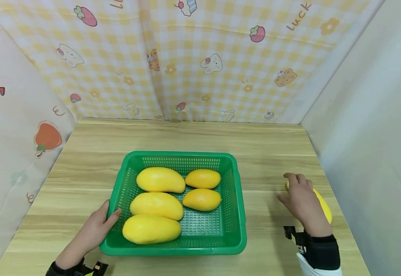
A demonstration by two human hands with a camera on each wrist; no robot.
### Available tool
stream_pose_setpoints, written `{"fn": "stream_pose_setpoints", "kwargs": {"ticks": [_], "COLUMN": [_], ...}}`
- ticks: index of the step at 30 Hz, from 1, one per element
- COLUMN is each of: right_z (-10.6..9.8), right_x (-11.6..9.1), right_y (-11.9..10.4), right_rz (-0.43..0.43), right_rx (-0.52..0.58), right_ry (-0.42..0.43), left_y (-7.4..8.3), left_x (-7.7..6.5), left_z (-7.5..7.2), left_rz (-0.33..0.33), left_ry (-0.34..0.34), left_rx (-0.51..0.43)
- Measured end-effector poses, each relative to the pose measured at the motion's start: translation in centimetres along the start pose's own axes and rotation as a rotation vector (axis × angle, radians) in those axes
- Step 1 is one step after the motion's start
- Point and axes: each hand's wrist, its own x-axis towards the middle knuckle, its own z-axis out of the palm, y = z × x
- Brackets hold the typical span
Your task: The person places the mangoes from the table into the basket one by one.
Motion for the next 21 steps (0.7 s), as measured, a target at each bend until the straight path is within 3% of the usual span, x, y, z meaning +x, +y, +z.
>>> {"fn": "stream_pose_setpoints", "kwargs": {"ticks": [12,21], "right_z": [0.6,0.8], "right_x": [-0.6,-0.6], "right_y": [4.6,6.1], "right_rz": [0.118,0.221], "right_rx": [0.007,0.006], "right_ry": [-0.037,-0.107], "left_y": [-0.1,0.0], "left_x": [0.1,0.0], "left_z": [0.0,-0.1], "left_rz": [0.017,0.008], "left_ry": [-0.015,-0.014], "left_rx": [-0.027,-0.024]}}
